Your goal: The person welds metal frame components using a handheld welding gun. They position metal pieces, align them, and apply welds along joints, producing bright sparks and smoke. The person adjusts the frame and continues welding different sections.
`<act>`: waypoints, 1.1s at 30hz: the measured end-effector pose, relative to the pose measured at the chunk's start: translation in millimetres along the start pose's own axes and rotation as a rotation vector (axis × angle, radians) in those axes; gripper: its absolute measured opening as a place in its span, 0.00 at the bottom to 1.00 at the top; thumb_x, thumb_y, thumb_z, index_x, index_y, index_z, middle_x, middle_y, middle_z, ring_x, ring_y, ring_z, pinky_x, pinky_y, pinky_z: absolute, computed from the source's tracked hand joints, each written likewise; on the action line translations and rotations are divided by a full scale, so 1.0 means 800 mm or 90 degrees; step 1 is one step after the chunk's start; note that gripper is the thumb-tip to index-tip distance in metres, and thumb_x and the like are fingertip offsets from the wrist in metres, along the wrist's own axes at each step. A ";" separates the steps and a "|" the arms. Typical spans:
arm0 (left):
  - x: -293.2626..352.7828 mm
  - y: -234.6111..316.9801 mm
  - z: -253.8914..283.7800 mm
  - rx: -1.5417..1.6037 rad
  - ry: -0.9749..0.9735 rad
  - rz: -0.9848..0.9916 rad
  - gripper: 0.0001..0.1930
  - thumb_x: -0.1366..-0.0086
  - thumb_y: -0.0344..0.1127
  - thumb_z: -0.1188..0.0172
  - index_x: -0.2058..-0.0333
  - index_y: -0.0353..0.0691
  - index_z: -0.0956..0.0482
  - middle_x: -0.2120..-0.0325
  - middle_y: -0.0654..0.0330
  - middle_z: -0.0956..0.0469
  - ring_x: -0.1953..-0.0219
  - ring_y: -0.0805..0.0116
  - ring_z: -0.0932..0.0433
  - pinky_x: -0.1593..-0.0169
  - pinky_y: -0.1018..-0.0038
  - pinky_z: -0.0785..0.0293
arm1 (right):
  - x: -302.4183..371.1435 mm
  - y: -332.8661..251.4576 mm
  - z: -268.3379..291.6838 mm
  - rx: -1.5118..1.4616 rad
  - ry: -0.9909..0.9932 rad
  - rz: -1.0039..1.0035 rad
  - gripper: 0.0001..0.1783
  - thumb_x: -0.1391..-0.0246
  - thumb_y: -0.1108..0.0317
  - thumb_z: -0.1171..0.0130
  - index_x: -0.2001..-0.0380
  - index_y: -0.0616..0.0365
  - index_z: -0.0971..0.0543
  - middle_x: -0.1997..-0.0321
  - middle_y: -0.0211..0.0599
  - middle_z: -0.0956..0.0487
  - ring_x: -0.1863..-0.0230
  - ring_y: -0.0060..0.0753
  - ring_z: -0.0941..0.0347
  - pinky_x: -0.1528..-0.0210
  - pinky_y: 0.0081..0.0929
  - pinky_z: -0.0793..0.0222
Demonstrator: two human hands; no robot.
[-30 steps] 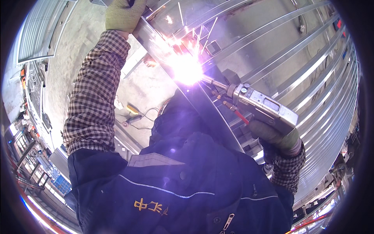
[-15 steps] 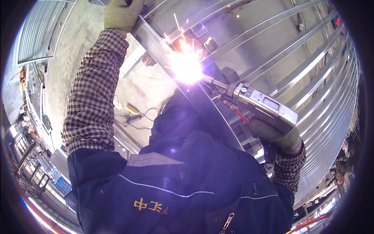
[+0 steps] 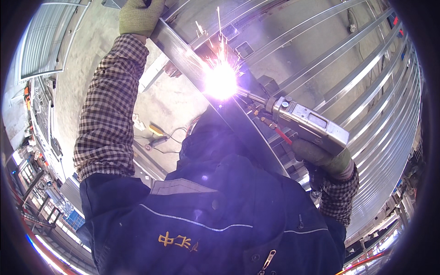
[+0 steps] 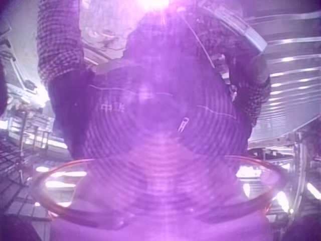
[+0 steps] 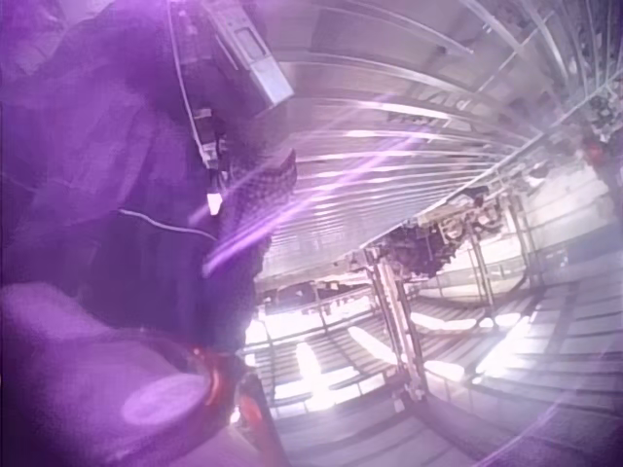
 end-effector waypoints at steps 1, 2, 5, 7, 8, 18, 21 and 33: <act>0.000 0.002 -0.002 0.049 0.031 -0.019 0.06 0.21 0.34 0.38 0.57 0.40 0.14 0.74 0.74 0.22 0.73 0.81 0.27 0.69 0.76 0.28 | 0.001 0.000 0.000 0.007 0.003 -0.012 0.26 0.39 0.78 0.26 0.38 0.62 0.17 0.56 0.35 0.12 0.59 0.24 0.16 0.58 0.23 0.19; 0.000 0.003 -0.002 0.097 0.061 -0.037 0.07 0.21 0.34 0.38 0.58 0.40 0.14 0.74 0.74 0.22 0.73 0.81 0.26 0.69 0.76 0.28 | 0.003 -0.001 0.001 0.013 0.006 -0.024 0.26 0.39 0.78 0.26 0.38 0.62 0.17 0.55 0.35 0.12 0.59 0.24 0.16 0.58 0.23 0.20; -0.001 -0.001 -0.001 0.084 0.034 -0.006 0.07 0.21 0.34 0.38 0.59 0.40 0.15 0.73 0.73 0.20 0.71 0.80 0.25 0.67 0.76 0.27 | 0.004 -0.002 -0.001 -0.011 0.009 -0.010 0.26 0.39 0.78 0.26 0.37 0.62 0.18 0.55 0.36 0.12 0.58 0.24 0.16 0.58 0.23 0.19; -0.001 -0.005 0.000 0.062 -0.013 0.047 0.06 0.21 0.33 0.38 0.60 0.40 0.15 0.72 0.73 0.19 0.70 0.80 0.24 0.66 0.77 0.27 | 0.002 0.002 -0.003 -0.030 0.004 0.022 0.27 0.39 0.79 0.27 0.36 0.62 0.18 0.54 0.36 0.12 0.58 0.25 0.16 0.58 0.24 0.19; -0.001 -0.006 0.002 0.076 -0.014 0.057 0.06 0.21 0.34 0.38 0.60 0.41 0.15 0.72 0.73 0.19 0.71 0.80 0.24 0.67 0.77 0.27 | 0.000 0.006 -0.005 -0.034 0.000 0.040 0.28 0.39 0.79 0.27 0.36 0.62 0.18 0.53 0.36 0.12 0.57 0.25 0.16 0.58 0.24 0.19; -0.002 0.014 0.000 0.068 0.030 0.092 0.13 0.21 0.43 0.35 0.65 0.42 0.15 0.76 0.72 0.19 0.76 0.82 0.26 0.71 0.77 0.29 | 0.006 0.016 0.009 0.172 -0.068 0.235 0.27 0.36 0.73 0.26 0.35 0.63 0.18 0.49 0.34 0.12 0.54 0.23 0.18 0.53 0.25 0.20; 0.001 0.018 0.002 0.041 0.034 0.118 0.15 0.21 0.44 0.36 0.65 0.41 0.15 0.76 0.71 0.18 0.75 0.82 0.25 0.70 0.77 0.28 | 0.002 0.024 0.012 0.076 -0.081 0.155 0.27 0.35 0.71 0.26 0.35 0.64 0.18 0.50 0.34 0.12 0.53 0.24 0.18 0.52 0.25 0.20; 0.000 0.018 0.006 0.079 0.053 0.111 0.13 0.21 0.42 0.35 0.63 0.40 0.15 0.74 0.69 0.16 0.73 0.81 0.21 0.68 0.79 0.24 | -0.008 0.030 0.001 -0.004 -0.078 0.175 0.28 0.36 0.73 0.25 0.35 0.65 0.19 0.43 0.38 0.13 0.48 0.26 0.18 0.45 0.27 0.20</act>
Point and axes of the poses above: each hand's wrist, its own x-axis away from the middle knuckle, its own z-axis out of the back of the hand, y = z × x, the point moved 4 cm from there along -x, towards the middle knuckle
